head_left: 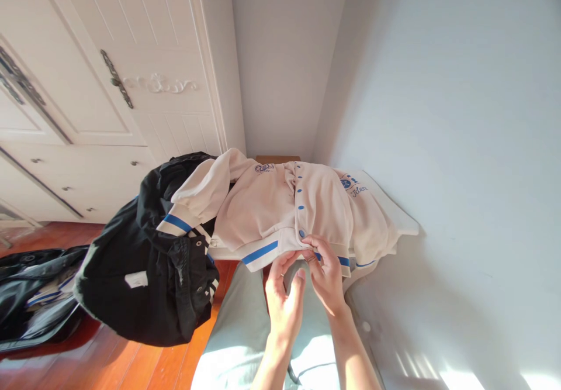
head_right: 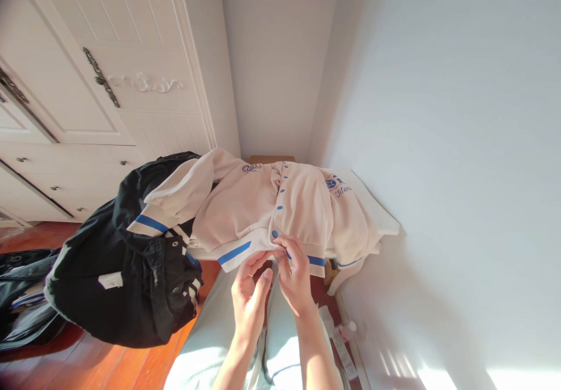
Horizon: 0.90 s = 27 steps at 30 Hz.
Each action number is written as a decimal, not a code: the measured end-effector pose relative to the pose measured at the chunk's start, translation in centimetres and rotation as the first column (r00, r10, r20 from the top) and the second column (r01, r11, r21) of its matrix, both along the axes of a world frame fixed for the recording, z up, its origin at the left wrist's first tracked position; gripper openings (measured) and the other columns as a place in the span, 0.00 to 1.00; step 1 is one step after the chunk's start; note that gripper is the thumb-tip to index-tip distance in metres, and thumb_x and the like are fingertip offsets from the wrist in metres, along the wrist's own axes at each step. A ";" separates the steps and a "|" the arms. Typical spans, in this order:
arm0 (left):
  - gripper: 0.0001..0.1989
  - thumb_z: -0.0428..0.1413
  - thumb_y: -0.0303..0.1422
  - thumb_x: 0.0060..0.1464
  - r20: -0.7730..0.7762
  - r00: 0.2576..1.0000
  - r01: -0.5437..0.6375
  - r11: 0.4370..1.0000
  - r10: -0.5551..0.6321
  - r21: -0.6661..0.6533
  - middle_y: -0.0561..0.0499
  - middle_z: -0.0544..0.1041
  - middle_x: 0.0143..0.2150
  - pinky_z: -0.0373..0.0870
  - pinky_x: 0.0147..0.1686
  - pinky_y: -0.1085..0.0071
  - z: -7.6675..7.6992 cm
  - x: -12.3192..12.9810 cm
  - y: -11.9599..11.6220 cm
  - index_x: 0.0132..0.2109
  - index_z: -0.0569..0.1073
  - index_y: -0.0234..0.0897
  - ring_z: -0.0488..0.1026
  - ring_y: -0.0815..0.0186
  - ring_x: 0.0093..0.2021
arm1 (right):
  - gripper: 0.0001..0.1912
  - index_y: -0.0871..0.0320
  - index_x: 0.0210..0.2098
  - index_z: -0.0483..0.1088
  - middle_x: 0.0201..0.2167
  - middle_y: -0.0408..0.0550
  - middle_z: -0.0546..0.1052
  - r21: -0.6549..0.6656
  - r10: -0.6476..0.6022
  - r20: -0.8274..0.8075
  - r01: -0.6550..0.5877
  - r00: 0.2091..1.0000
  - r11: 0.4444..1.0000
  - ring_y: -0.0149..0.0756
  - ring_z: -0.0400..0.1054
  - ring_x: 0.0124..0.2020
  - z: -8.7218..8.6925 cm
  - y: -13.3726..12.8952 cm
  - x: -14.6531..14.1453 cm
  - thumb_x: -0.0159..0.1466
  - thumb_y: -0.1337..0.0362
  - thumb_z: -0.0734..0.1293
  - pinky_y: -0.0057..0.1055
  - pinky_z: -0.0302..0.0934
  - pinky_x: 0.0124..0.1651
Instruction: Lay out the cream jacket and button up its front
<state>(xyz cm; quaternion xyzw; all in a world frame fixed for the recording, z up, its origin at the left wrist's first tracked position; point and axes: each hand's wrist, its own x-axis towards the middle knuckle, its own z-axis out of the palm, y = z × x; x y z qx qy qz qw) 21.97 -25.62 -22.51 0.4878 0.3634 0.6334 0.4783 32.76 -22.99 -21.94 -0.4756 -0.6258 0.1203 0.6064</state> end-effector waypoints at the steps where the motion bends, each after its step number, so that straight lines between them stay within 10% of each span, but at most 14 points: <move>1: 0.15 0.57 0.35 0.60 -0.002 1.000 -0.001 1.000 0.001 -0.007 0.40 0.78 0.52 0.69 0.57 0.60 -0.1 0.0 0.0 0.52 0.73 0.35 0.75 0.55 0.55 | 0.09 0.54 0.44 0.72 0.42 0.50 0.76 0.005 -0.002 -0.003 0.002 1.000 1.000 0.38 0.72 0.46 0.0 0.0 0.0 0.68 0.68 0.61 0.33 0.68 0.48; 27: 0.14 0.60 0.39 0.55 0.064 0.997 -0.026 0.987 0.036 -0.160 0.41 0.80 0.47 0.72 0.52 0.63 -1.0 0.4 -0.4 0.45 0.78 0.35 0.77 0.57 0.50 | 0.10 0.55 0.38 0.72 0.35 0.50 0.76 0.089 -0.155 -0.032 0.158 0.987 0.983 0.38 0.73 0.38 -1.4 -0.2 -0.8 0.68 0.69 0.59 0.34 0.70 0.40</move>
